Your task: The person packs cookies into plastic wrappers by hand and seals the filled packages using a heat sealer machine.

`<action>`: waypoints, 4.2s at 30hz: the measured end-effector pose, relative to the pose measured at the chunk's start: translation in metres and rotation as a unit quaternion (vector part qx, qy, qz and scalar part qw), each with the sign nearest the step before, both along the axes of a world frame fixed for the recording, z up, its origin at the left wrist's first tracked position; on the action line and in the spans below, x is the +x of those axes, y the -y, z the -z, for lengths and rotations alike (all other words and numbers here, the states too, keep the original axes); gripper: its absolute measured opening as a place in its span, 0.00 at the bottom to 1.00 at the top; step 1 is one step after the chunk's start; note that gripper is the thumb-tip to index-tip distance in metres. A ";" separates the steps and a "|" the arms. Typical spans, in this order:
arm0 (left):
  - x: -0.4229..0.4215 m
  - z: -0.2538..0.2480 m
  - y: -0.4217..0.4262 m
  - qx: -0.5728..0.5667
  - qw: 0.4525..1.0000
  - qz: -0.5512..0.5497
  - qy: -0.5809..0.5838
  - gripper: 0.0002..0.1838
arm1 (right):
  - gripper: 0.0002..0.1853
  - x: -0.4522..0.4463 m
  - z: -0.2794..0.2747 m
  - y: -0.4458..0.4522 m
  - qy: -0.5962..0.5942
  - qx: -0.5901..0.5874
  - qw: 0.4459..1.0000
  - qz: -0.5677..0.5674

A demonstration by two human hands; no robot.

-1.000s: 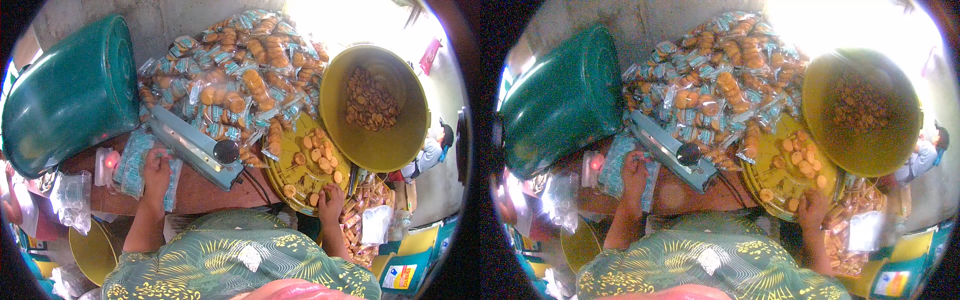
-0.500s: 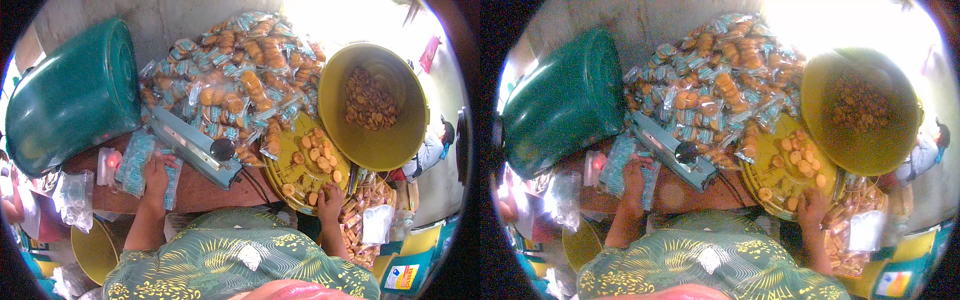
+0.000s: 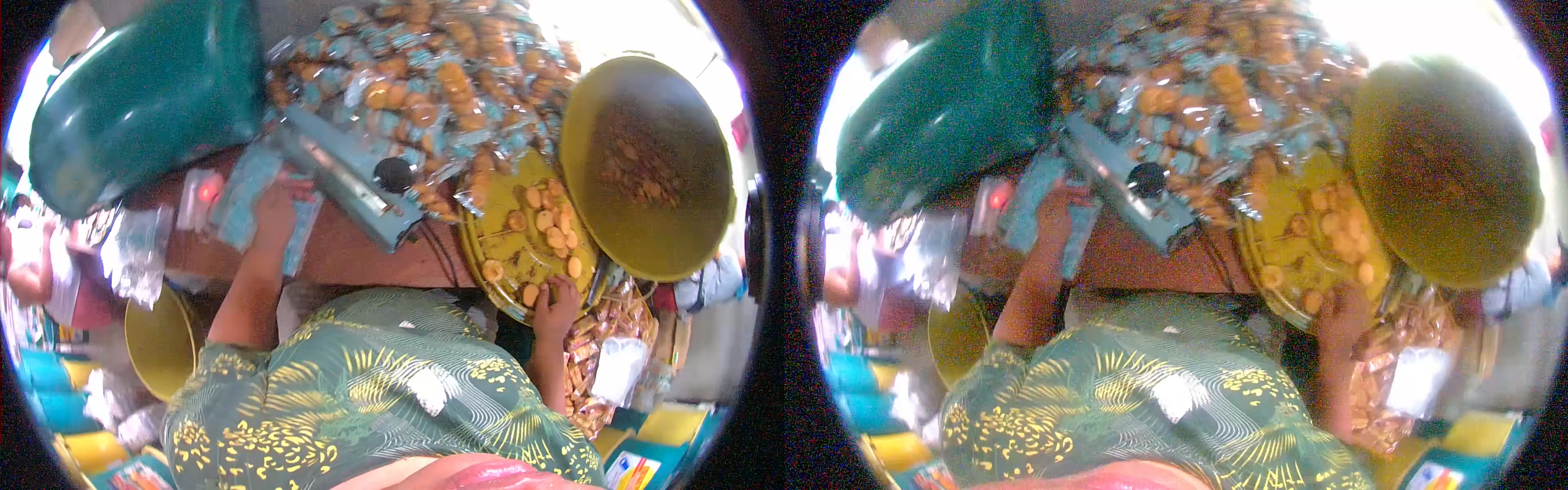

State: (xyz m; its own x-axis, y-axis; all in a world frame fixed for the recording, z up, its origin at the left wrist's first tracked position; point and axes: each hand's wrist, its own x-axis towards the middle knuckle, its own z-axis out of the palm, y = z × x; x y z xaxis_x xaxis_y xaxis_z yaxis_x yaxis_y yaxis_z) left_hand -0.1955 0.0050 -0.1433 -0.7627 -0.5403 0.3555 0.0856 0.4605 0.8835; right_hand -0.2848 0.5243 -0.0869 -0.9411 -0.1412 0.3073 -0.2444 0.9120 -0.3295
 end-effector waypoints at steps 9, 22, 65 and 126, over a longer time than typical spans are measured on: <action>-0.012 -0.034 -0.025 0.134 0.987 -0.020 0.082 0.27 | 0.10 -0.018 0.011 -0.018 -0.002 0.015 0.998 -0.057; 0.000 -0.030 0.029 -0.198 0.964 -0.107 0.143 0.22 | 0.11 -0.011 0.008 -0.012 -0.016 0.018 0.997 -0.078; -0.054 -0.105 -0.212 0.048 0.916 0.386 0.101 0.07 | 0.11 -0.066 -0.058 0.041 0.013 -0.109 0.990 -0.085; -0.053 -0.089 -0.199 -0.370 0.859 0.353 0.006 0.23 | 0.13 -0.057 -0.046 0.062 0.375 -0.362 0.805 -0.283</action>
